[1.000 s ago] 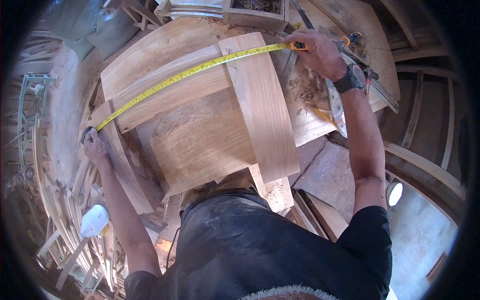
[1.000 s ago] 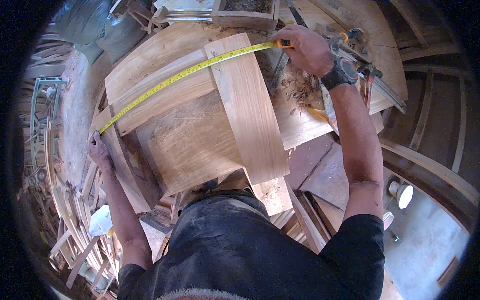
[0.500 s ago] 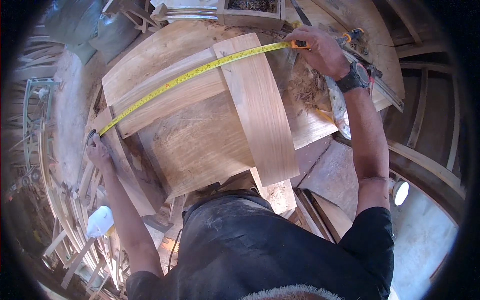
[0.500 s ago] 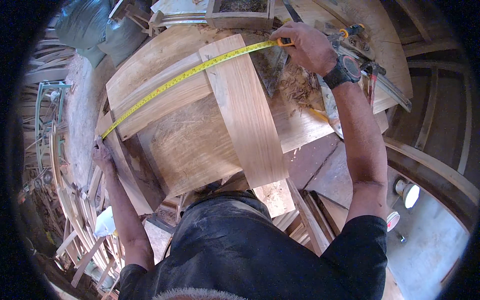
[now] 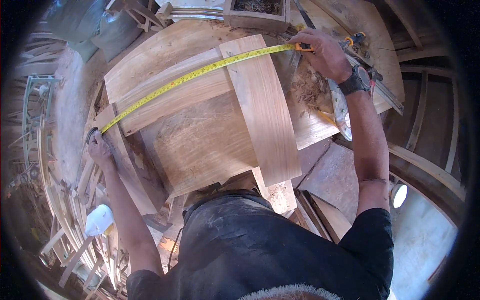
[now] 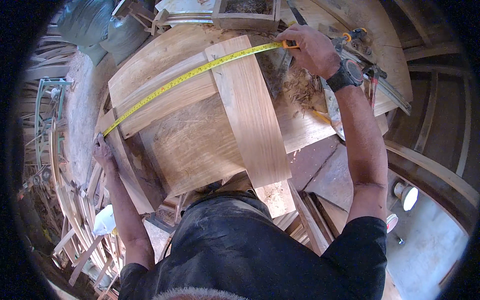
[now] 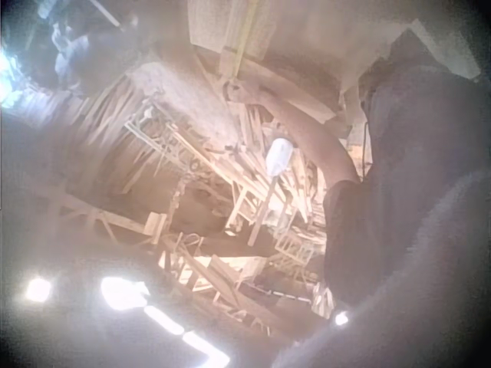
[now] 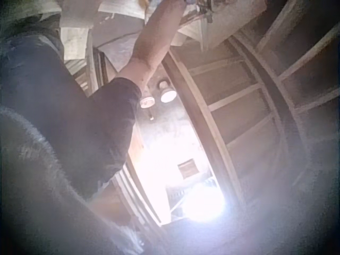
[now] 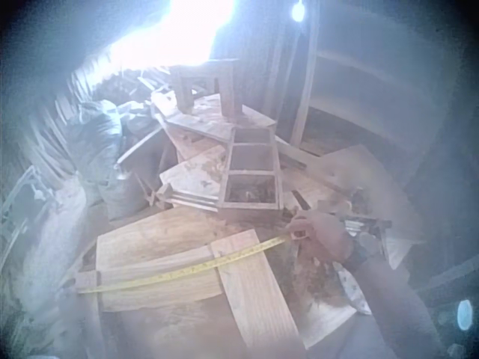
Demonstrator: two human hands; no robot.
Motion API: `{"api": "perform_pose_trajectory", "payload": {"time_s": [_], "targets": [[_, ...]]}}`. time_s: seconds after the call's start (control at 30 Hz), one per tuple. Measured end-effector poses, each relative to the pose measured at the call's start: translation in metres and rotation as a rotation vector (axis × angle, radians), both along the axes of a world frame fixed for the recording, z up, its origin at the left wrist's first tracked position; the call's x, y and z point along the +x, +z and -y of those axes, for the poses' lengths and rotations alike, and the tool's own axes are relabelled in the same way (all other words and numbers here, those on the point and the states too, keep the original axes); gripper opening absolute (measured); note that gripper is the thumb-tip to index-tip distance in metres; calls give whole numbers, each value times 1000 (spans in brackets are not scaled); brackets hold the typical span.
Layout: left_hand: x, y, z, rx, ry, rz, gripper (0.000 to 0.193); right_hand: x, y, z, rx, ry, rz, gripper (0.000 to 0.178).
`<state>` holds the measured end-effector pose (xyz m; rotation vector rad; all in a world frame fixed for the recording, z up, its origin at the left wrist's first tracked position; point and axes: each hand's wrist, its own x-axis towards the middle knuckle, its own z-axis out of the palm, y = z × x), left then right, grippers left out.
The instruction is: The person aligns wooden boards, checks the alignment using a square tool, drives nails with a hammer, and uses a tape measure to verify the dimensions of the assembly.
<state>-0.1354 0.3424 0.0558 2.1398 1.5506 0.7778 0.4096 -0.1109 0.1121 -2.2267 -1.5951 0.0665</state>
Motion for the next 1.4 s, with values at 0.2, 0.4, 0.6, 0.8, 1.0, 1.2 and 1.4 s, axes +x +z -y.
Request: {"api": "perform_pose_trajectory", "payload": {"time_s": [0.2,0.4,0.6,0.8,1.0,1.2,1.4], "targets": [[11,3,13,6,-8,76,39,1,-2,1,6,-8,8,41],[10,1,13,62,-39,113,39,-1,3,-2,-28,-17,-13,39],[7,-1,7,44,-30,49,40,1,1,-1,3,10,1,39],[5,1,6,27,-38,20,42,2,-1,-2,22,8,2,40],[12,5,10,44,-49,8,46,1,1,-1,-12,-11,-4,40],[3,-5,-1,134,-73,-11,46,-1,0,-2,1,-21,22,43],[8,-4,4,189,-110,14,45,1,0,-3,-35,-48,0,44]]}}
